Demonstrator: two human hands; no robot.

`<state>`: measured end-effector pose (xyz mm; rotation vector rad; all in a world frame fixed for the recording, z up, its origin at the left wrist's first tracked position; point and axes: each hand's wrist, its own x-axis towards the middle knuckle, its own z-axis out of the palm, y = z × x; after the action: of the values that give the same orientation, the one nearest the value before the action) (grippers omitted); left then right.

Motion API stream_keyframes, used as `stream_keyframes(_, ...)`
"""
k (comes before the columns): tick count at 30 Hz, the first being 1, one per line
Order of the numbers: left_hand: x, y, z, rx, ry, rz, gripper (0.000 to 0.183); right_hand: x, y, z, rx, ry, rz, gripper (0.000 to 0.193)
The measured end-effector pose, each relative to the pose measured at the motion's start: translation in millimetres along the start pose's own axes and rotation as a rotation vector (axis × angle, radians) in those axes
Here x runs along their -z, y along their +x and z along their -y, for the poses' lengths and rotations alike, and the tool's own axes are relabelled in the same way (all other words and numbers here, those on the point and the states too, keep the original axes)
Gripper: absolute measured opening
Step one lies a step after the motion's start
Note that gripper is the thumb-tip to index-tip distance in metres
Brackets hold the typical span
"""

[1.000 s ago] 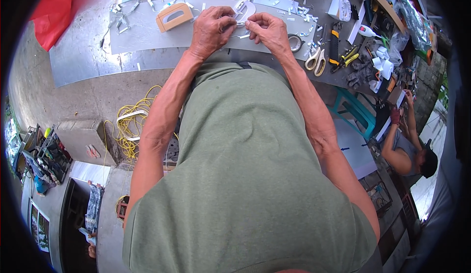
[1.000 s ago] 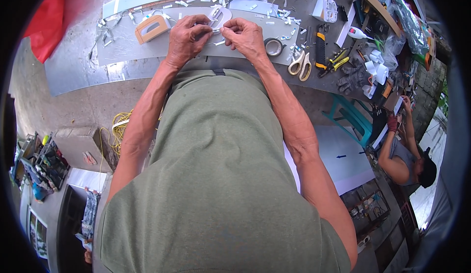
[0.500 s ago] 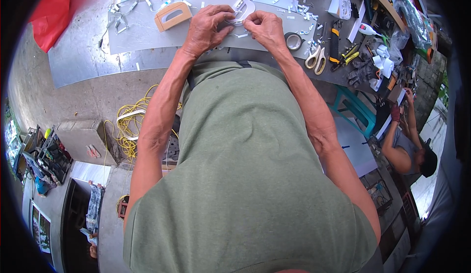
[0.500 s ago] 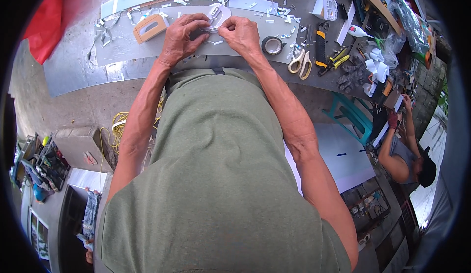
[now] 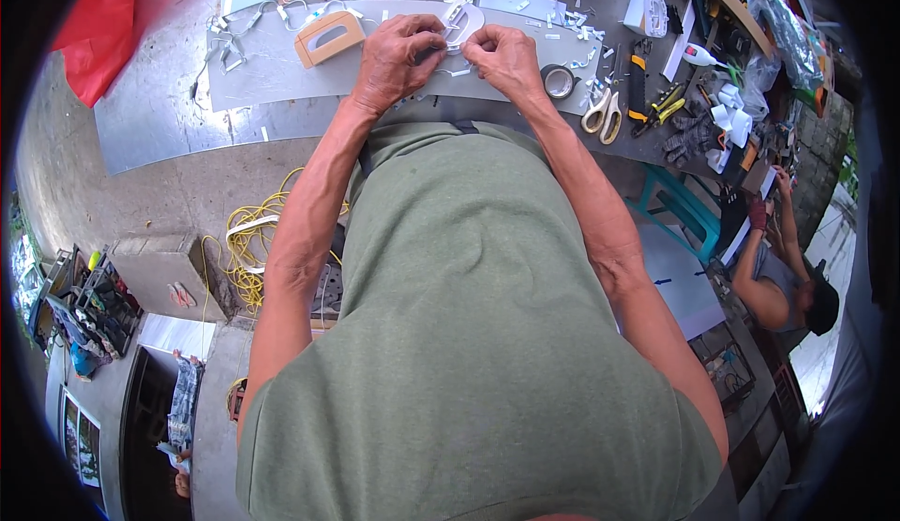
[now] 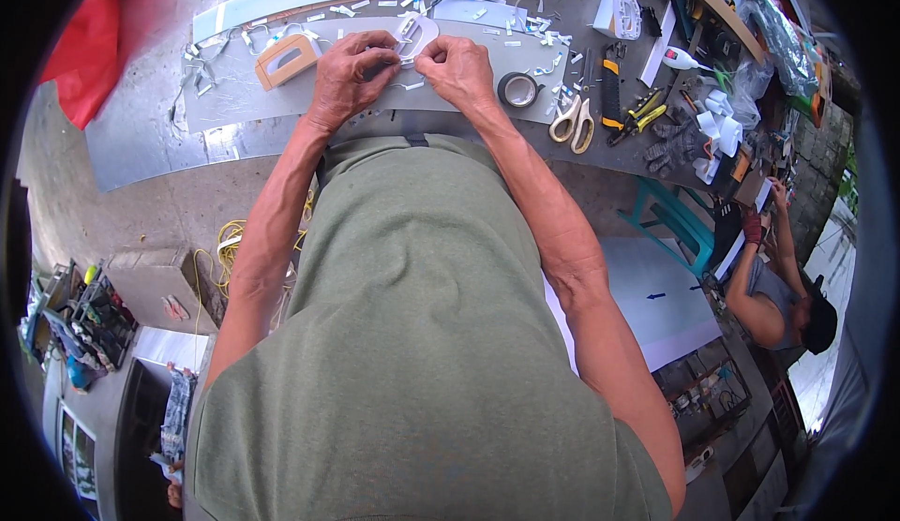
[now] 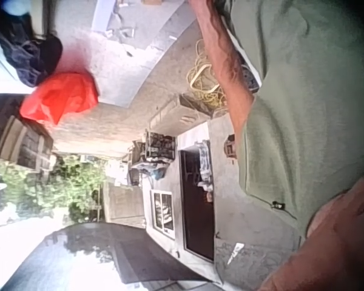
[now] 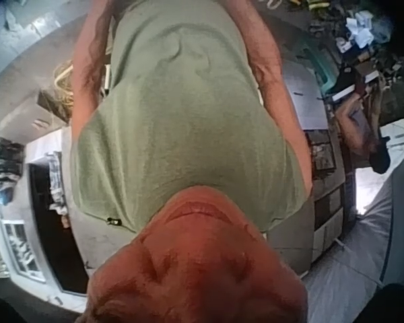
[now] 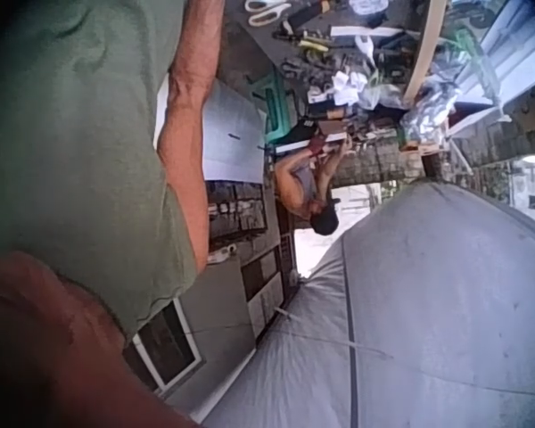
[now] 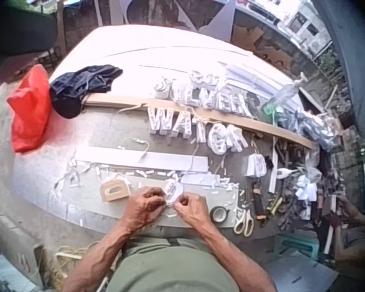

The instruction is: The recorder is attaching LED strips and wiring to acrylic sign letters on a workshop table.

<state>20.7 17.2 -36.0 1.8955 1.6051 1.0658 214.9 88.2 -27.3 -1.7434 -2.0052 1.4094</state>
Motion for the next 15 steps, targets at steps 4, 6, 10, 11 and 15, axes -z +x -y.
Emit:
stream_keyframes(4,-1.9,-0.5,0.9,-0.009,0.021,-0.014,0.015,-1.0,-0.2,-1.7,0.016,0.010,-0.008,0.025)
stream_keyframes(6,-2.0,0.2,0.8,-0.025,0.037,-0.020,0.015,-1.3,0.1,-2.3,0.008,0.000,-0.005,0.025)
stream_keyframes(10,-4.1,-0.6,-1.6,0.007,0.058,-0.029,0.014,-1.6,0.6,-0.1,-0.016,-0.018,0.004,0.024)
stream_keyframes(11,-4.9,-0.6,-2.0,0.015,0.069,-0.035,0.014,-2.1,0.8,-1.5,-0.017,-0.017,0.004,0.024)
stream_keyframes(15,-5.4,-2.2,-5.3,0.039,0.058,-0.027,0.013,-3.7,5.0,-3.3,-0.012,-0.027,0.000,0.024)
